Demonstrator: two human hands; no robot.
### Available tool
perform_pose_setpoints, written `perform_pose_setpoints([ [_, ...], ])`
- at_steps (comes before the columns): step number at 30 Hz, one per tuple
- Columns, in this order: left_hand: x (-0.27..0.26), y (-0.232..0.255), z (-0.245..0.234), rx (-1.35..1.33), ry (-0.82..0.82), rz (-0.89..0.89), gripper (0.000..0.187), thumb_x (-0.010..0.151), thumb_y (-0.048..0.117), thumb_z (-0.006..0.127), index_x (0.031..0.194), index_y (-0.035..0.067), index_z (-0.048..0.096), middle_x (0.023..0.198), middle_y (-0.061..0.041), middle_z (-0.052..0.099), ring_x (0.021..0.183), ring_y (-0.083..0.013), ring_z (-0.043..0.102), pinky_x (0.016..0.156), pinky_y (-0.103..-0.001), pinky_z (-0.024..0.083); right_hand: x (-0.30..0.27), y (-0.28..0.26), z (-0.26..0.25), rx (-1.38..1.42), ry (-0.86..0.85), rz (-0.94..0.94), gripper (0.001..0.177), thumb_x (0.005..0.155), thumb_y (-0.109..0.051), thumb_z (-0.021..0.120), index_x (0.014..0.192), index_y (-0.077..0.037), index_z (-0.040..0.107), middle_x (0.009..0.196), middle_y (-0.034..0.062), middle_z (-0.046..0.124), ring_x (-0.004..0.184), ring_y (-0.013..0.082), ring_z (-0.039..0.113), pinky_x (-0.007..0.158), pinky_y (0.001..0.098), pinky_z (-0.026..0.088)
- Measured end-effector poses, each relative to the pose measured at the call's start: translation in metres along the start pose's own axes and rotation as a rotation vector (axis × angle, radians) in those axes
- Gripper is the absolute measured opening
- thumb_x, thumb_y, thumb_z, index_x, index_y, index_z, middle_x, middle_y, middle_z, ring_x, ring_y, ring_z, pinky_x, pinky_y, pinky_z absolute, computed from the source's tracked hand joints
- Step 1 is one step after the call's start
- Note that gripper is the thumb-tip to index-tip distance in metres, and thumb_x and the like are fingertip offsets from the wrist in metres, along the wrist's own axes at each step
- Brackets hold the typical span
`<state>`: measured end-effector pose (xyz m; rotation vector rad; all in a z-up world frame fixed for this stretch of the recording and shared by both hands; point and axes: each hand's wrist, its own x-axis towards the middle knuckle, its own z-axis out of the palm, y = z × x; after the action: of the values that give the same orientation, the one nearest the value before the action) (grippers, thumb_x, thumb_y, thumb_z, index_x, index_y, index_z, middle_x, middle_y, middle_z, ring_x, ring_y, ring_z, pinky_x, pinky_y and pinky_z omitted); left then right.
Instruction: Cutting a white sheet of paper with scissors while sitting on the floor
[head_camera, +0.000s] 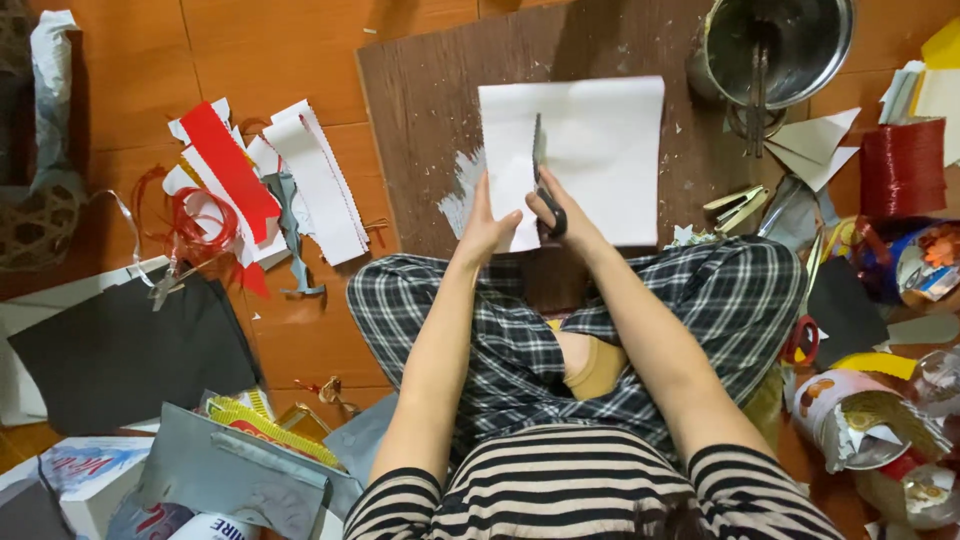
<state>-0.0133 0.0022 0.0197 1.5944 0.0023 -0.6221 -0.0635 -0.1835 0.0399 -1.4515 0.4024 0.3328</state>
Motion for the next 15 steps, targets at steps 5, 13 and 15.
perform_pose_setpoints([
  [5, 0.001, 0.013, 0.003, 0.204, 0.002, 0.009, 0.113, 0.088, 0.010, 0.087, 0.177, 0.012, 0.018, 0.175, -0.037, 0.026, 0.161, -0.0557, 0.026, 0.134, -0.063, 0.024, 0.002, -0.010, 0.028, -0.184, 0.141, -0.035, 0.106, 0.097, -0.062, 0.078, 0.174, -0.008, 0.030, 0.171, 0.0401, 0.033, 0.155, 0.0608, 0.033, 0.132, 0.0673, 0.027],
  [13, 0.019, -0.016, -0.001, 0.198, -0.011, 0.016, 0.111, 0.088, 0.006, 0.083, 0.178, 0.013, 0.017, 0.174, -0.039, 0.026, 0.160, -0.0572, 0.027, 0.132, -0.065, 0.026, 0.005, -0.014, 0.022, -0.248, 0.228, -0.120, 0.087, 0.098, -0.050, 0.083, 0.169, -0.018, 0.045, 0.161, 0.0297, 0.054, 0.146, 0.0565, 0.048, 0.123, 0.0662, 0.040],
  [15, 0.016, -0.003, -0.001, 0.142, -0.019, 0.015, 0.113, 0.088, 0.009, 0.087, 0.178, 0.011, 0.018, 0.175, -0.039, 0.025, 0.160, -0.0569, 0.025, 0.132, -0.065, 0.024, 0.019, -0.021, 0.007, -0.225, 0.198, -0.128, 0.086, 0.099, -0.055, 0.082, 0.166, -0.013, 0.050, 0.159, 0.0326, 0.055, 0.148, 0.0576, 0.046, 0.124, 0.0661, 0.038],
])
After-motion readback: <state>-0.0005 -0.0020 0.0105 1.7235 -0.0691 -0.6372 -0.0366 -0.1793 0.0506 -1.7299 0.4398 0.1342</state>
